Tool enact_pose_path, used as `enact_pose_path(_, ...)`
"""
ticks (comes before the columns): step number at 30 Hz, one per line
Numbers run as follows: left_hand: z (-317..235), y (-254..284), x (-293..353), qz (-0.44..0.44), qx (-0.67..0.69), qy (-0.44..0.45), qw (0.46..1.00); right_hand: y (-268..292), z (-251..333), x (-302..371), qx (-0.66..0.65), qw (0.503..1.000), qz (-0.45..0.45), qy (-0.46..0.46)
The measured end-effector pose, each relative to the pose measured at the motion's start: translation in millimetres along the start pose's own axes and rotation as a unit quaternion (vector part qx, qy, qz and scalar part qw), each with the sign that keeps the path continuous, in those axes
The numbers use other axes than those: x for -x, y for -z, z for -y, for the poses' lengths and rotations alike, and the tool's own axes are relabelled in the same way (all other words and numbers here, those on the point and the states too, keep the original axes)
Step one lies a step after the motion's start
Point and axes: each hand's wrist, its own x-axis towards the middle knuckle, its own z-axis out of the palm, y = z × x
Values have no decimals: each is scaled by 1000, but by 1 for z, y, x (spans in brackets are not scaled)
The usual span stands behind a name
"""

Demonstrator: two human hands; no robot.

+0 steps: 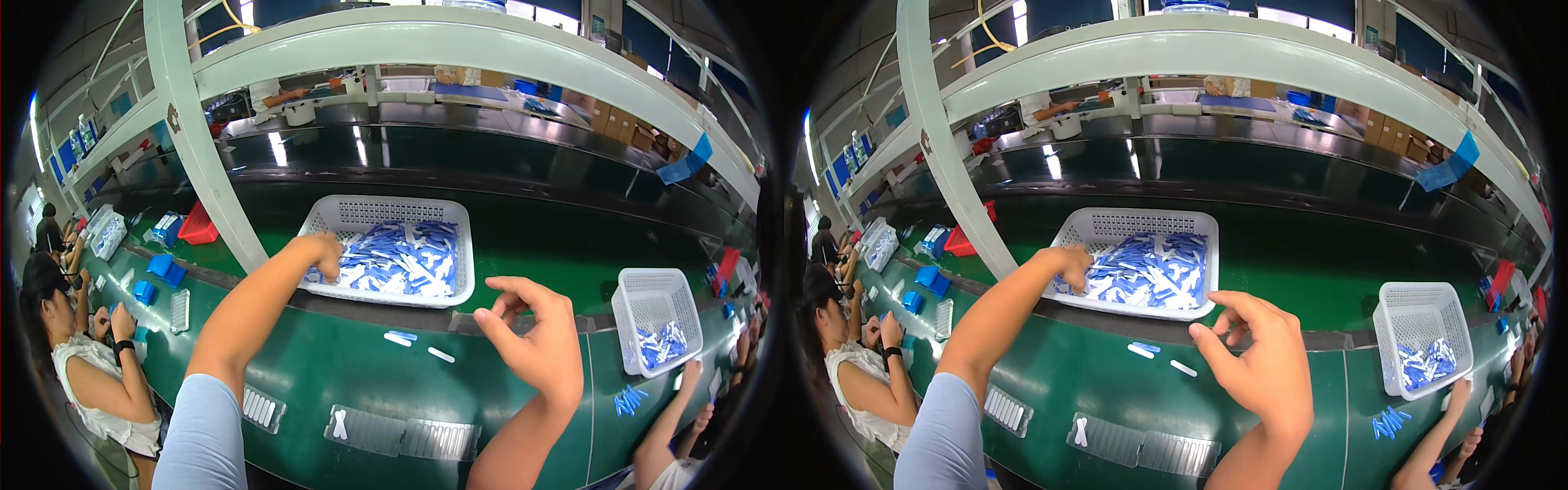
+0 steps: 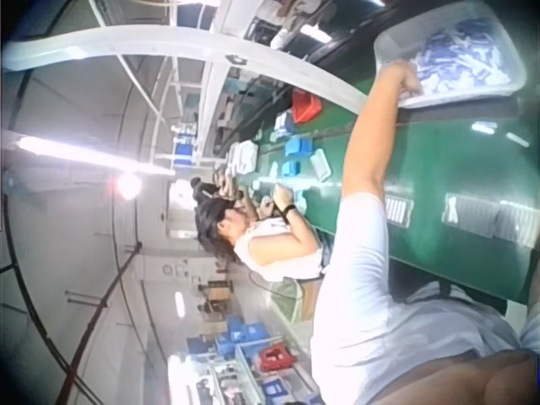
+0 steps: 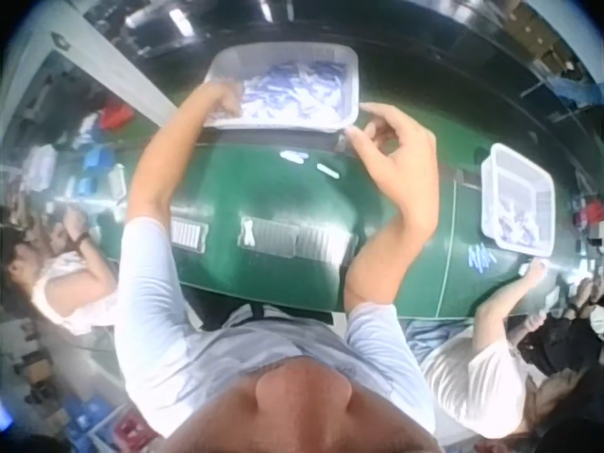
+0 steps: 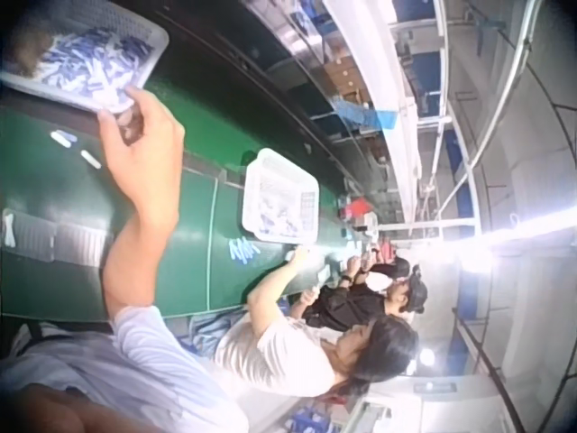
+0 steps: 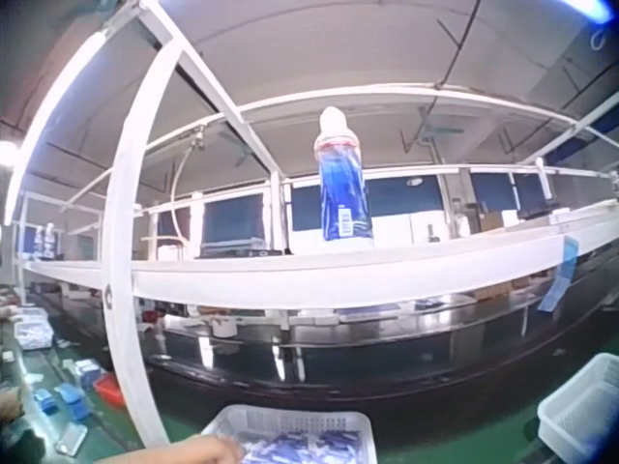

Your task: The person retrieves strips from a basket and inserts them one by one into the slots of plastic trays by hand.

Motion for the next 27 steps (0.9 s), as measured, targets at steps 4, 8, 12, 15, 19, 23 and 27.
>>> enact_pose_path(4, 11, 21, 7, 141, 39, -90, 985, 1, -2, 0, 7, 1000, 0, -8)
enact_pose_path(8, 4, 8, -8, 146, 12, -49, 988, -1, -4, -1, -3, 1000, 9, -13)
enact_pose_path(12, -6, -13, 1, -24, 29, -71, 997, 0, -8, -2, 10, 1000, 9, -15)
enact_pose_path(15, 3, -20, 3, -44, 46, -112, 992, 1, -7, -2, 8, 1000, 11, -16)
enact_pose_path(19, 5, -35, 3, -114, 46, -108, 987, 2, -5, -2, 14, 999, 15, -26)
enact_pose_path(23, 5, -34, 3, -107, 41, -95, 989, 2, -7, -1, 15, 999, 19, -35)
enact_pose_path(27, 15, -32, 3, -104, 65, -88, 989, 3, -6, -2, 11, 999, 20, -33)
